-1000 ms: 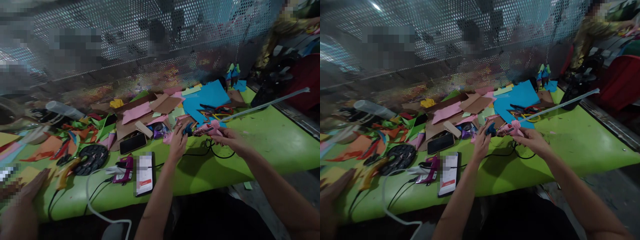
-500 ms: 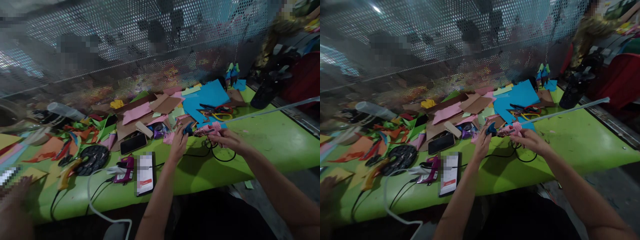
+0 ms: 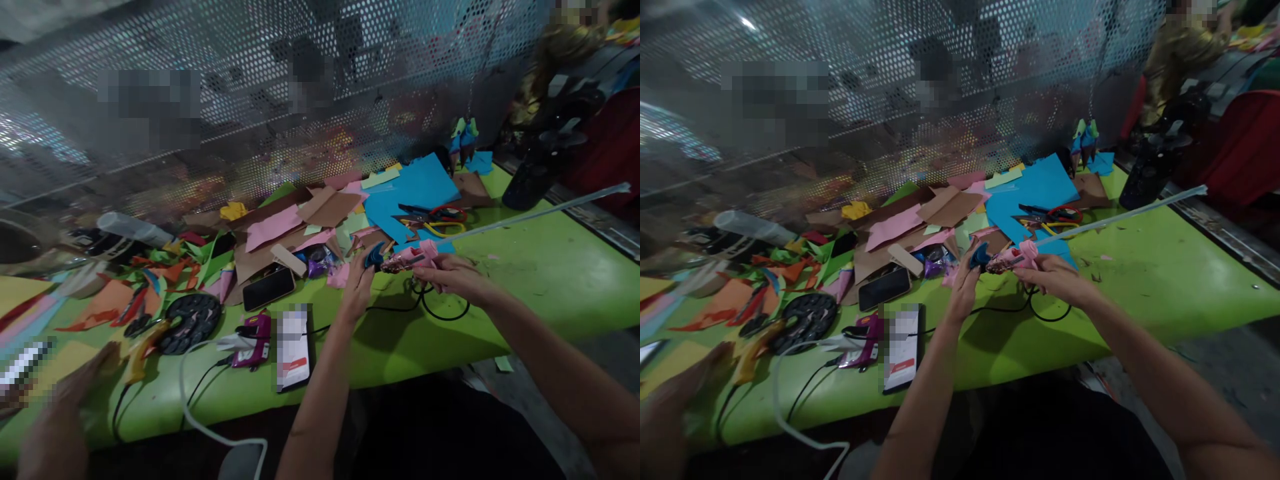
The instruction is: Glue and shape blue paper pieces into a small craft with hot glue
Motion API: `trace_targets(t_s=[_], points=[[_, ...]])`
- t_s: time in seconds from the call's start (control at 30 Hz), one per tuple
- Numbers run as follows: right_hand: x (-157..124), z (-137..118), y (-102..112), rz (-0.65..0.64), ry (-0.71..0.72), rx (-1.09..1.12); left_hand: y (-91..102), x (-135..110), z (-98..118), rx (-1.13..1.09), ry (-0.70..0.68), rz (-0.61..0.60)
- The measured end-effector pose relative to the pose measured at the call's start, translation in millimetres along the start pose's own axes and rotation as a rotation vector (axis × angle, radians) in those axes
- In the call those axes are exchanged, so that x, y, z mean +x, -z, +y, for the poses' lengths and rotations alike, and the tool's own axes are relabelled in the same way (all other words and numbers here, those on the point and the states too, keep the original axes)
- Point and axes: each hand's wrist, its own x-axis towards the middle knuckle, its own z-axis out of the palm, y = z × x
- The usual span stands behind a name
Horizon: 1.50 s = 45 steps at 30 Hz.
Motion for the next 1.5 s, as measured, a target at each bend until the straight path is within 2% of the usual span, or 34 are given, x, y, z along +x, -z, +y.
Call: trace_targets(t_s=[0.3,0.77,1.03,1.37,1.5], points=[[1,1,5,-0.023,0.031,-0.088,-0.4,0,-1,-0.161,0.033,0.023],[0,10,9,-0.005,0.021,-0.082,-0.5,0,-2,-0.155,-0.013,0.015],[-4,11,11,0.038,0.118,-0.194,0.2,1,-1,-0.130,-0.032,0.009],[-7,6,9,0.016,0.113,-0.201,0.0,0,0,-0.080,-0.059,-0.001],[-10,-1,7,0.015,0.159,-0.204,0.6,0,3,-0.057,-0.048,-0.013]])
